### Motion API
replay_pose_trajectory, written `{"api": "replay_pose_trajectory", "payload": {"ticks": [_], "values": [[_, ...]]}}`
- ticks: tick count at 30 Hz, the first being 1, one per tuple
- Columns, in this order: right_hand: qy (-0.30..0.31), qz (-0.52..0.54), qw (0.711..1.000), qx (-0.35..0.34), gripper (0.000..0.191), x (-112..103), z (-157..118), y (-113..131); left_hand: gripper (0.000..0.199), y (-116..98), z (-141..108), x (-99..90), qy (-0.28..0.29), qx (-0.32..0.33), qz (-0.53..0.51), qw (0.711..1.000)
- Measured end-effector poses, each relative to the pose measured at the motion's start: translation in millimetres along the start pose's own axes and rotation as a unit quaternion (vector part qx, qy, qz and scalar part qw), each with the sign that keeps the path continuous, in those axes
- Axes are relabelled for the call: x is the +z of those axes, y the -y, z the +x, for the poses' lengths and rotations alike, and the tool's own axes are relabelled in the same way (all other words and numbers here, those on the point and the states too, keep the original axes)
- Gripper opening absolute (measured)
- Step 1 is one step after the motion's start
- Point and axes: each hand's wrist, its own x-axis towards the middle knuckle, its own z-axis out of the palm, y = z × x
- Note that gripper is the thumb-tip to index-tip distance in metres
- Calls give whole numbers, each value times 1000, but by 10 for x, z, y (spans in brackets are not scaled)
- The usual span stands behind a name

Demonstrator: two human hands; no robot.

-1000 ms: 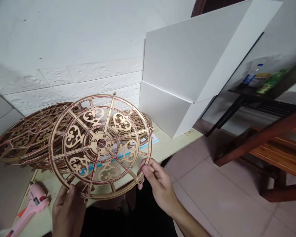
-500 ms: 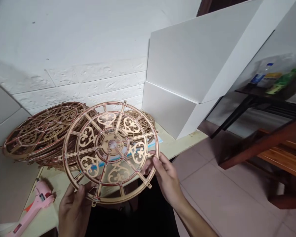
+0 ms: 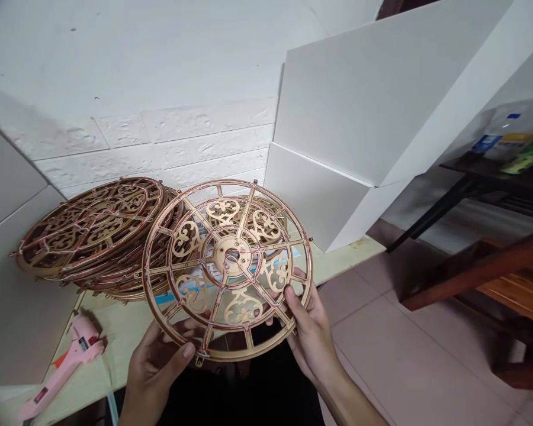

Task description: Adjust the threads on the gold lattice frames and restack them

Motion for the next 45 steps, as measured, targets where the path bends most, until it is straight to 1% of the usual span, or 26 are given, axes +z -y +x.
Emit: {"api": "replay_pose_trajectory", "payload": {"ticks": [3, 6, 9, 11, 13, 15, 18, 21, 23, 27, 29, 31, 33, 34, 36, 37, 38, 39, 40, 41, 42, 43, 44, 45], "values": [[-4, 3, 1000, 9, 65, 33, -23, 25, 27, 0, 20, -21, 30, 6, 21, 999], [-26, 5, 1000, -11, 60, 91, -70, 37, 24, -22, 32, -19, 34, 19, 45, 998], [-41, 9, 999, -25, 59, 122, -98, 41, 25, -21, 41, -39, -4, 17, 61, 998], [-30, 2, 999, -13, 63, 102, -91, 44, 28, 12, 57, -87, -23, 16, 63, 998], [-15, -9, 1000, 4, 68, 67, -70, 50, 30, 69, 82, -151, -25, 27, 50, 998], [-10, -10, 1000, 12, 71, 44, -51, 61, 33, 135, 112, -215, -16, 45, 10, 999], [-35, 3, 999, 7, 73, 53, -41, 86, 34, 215, 148, -286, -22, 58, -30, 998], [-50, 7, 999, 7, 72, 75, -40, 114, 30, 240, 151, -329, -44, 50, -17, 998], [-56, 10, 998, 7, 74, 79, -37, 130, 33, 229, 133, -350, -33, 47, -3, 998], [-73, 17, 997, 11, 79, 80, -30, 144, 45, 228, 75, -375, 18, 78, 46, 996], [-73, 15, 997, 15, 80, 87, -33, 143, 43, 264, 52, -375, 17, 74, 50, 996], [-74, 14, 997, 17, 80, 99, -38, 143, 32, 308, 39, -366, -3, 61, 42, 997], [-83, 14, 996, 21, 80, 113, -43, 145, 23, 333, 37, -350, -26, 64, 38, 997], [-88, 13, 996, 24, 79, 119, -45, 147, 27, 331, 40, -341, -29, 70, 41, 996], [-93, 12, 995, 26, 79, 126, -46, 152, 45, 301, 47, -324, -16, 78, 56, 995], [-90, 10, 996, 25, 79, 128, -46, 155, 44, 276, 49, -316, 0, 84, 65, 994], [-85, 9, 996, 23, 78, 130, -46, 158, 34, 248, 50, -308, 10, 88, 75, 993], [-81, 8, 996, 21, 78, 132, -45, 161, 24, 221, 49, -300, 7, 87, 85, 993], [-77, 7, 997, 18, 77, 134, -44, 163, 30, 196, 46, -293, -9, 79, 91, 993], [-75, 7, 997, 18, 77, 136, -44, 165, 42, 176, 41, -286, -34, 64, 93, 993], [-74, 6, 997, 18, 77, 138, -43, 166, 51, 163, 36, -279, -59, 52, 91, 993], [-74, 6, 997, 19, 76, 139, -42, 166, 52, 155, 32, -273, -74, 48, 86, 992], [-75, 5, 997, 20, 76, 139, -40, 164, 47, 151, 31, -267, -80, 54, 80, 992], [-76, 5, 997, 22, 75, 137, -39, 162, 36, 151, 34, -262, -72, 68, 74, 992]]}}
